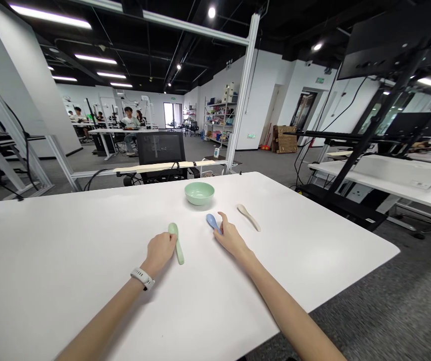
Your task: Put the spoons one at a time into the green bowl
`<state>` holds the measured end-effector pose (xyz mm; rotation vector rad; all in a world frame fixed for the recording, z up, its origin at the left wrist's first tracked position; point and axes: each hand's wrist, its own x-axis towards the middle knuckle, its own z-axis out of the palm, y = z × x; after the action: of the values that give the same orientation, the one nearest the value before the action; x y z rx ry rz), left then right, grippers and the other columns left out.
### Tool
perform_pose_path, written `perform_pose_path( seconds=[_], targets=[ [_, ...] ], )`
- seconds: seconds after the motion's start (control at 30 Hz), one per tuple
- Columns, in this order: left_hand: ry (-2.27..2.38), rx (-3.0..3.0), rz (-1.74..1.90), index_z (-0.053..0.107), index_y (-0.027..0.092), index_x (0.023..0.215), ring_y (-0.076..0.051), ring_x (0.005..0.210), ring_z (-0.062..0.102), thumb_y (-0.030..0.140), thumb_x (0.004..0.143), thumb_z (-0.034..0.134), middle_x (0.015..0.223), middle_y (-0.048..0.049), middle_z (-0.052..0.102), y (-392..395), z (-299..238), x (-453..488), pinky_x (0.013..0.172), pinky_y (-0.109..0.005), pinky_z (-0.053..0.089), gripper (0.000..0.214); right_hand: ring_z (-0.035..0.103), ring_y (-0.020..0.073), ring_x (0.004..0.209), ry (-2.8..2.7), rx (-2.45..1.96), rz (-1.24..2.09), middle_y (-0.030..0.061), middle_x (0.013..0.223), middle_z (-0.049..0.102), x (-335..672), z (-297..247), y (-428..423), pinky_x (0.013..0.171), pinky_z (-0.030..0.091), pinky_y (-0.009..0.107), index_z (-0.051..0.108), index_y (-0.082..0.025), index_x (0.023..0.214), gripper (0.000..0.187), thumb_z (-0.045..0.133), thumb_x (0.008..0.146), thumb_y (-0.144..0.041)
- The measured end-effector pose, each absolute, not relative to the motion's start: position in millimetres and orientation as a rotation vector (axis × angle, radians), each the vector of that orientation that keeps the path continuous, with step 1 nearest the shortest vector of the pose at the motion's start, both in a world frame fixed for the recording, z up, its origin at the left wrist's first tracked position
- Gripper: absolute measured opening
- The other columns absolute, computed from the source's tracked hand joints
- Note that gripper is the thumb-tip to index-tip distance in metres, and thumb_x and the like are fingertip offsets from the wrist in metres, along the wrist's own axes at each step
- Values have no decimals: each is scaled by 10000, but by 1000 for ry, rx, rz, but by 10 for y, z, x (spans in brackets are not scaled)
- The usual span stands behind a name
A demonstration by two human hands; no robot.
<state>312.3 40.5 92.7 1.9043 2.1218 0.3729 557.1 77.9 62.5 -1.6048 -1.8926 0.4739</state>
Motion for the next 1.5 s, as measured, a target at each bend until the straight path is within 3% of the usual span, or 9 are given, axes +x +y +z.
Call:
perform_pose_path(
  seconds=[1.07,1.23,1.5],
  targets=[
    [2119,1878,323,776,93,1052,-267,1044,745,312,1027,259,1111,-193,822,377,997,3154,863,-348,453,562,573,197,725,-1910,-1611,467,-30,785,574,5596,582,807,701,425,307,391,-108,1546,649,496,930,-281],
    [2115,1868,350,780,103,1026,-247,956,759,316,1018,277,1060,-183,830,421,1037,3111,795,-333,459,546,578,197,717,-1895,-1606,452,-29,781,592,5601,545,822,696,427,303,421,-137,1529,628,519,926,-284],
    [2247,1932,427,727,191,864,-249,850,722,363,984,247,922,-136,803,320,1419,2309,729,-341,452,523,646,225,761,-1883,-1656,425,14,809,664,5614,607,818,701,470,311,474,-136,1518,626,495,1009,-501]
  ],
)
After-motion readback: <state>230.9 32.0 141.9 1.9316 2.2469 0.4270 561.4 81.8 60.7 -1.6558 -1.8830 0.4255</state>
